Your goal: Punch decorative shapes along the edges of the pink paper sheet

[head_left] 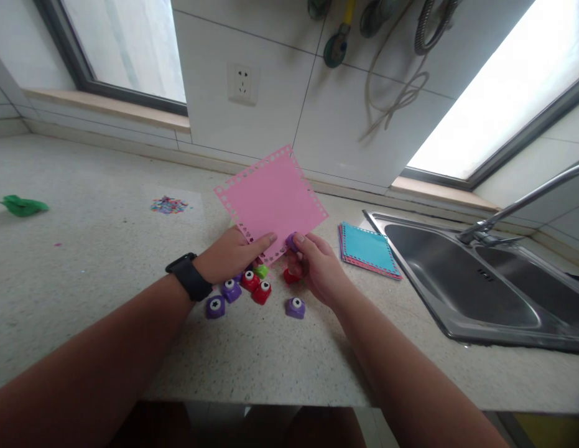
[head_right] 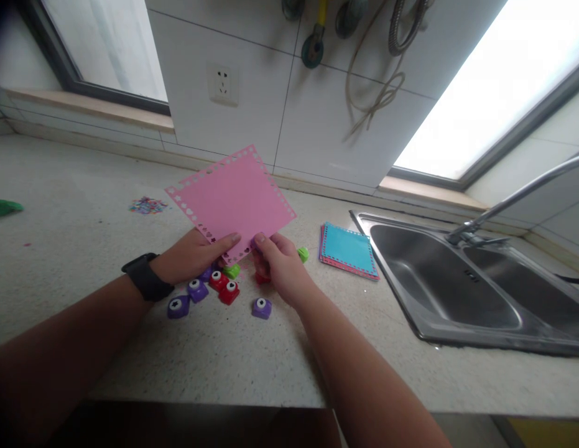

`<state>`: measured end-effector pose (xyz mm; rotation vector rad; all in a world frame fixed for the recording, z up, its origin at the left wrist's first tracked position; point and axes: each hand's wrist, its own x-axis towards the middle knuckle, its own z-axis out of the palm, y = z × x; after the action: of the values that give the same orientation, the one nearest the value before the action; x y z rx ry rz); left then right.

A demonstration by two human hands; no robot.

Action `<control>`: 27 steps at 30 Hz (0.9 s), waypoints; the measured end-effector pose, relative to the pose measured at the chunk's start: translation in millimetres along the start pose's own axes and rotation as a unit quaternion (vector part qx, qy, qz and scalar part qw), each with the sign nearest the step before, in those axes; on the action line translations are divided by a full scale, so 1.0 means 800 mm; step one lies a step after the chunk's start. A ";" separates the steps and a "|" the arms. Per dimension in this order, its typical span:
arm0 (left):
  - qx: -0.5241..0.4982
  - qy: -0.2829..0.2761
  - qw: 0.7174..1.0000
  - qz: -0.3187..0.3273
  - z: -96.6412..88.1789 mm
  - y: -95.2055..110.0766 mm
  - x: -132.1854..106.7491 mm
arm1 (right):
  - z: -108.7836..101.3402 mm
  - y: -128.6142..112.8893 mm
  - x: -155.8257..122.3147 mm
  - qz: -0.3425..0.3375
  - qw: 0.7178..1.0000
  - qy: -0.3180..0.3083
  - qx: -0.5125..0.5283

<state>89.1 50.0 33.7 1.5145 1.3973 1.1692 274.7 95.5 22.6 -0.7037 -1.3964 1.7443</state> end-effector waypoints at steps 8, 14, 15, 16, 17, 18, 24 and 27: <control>0.011 -0.010 0.999 0.032 0.002 -0.001 0.001 | 0.003 0.000 -0.001 -0.007 1.000 0.008 -0.007; 0.034 -0.016 0.997 0.061 0.002 -0.004 0.002 | 0.006 0.000 -0.001 -0.013 1.000 0.008 0.009; 0.039 -0.015 0.997 0.067 0.002 -0.004 0.002 | 0.006 0.000 -0.001 -0.013 1.000 0.008 0.010; 0.044 -0.014 0.996 0.071 0.002 -0.005 0.002 | 0.006 0.000 -0.001 -0.014 1.000 0.009 0.009; 0.049 -0.013 0.996 0.072 0.001 -0.006 0.002 | 0.006 0.000 -0.001 -0.013 1.000 0.010 0.007; 0.053 -0.014 0.996 0.068 0.001 -0.006 0.002 | 0.007 0.000 -0.001 -0.013 1.000 0.012 0.003; 0.066 -0.020 0.997 0.037 0.001 -0.008 0.001 | 0.007 0.000 -0.001 -0.016 1.000 0.011 -0.005; 0.063 -0.025 0.997 0.036 0.001 -0.008 0.001 | 0.007 0.000 -0.001 -0.020 1.000 0.009 -0.003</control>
<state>87.9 51.2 27.3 1.6820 1.4159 1.0960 270.8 91.8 24.2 -0.6888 -1.3940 1.7008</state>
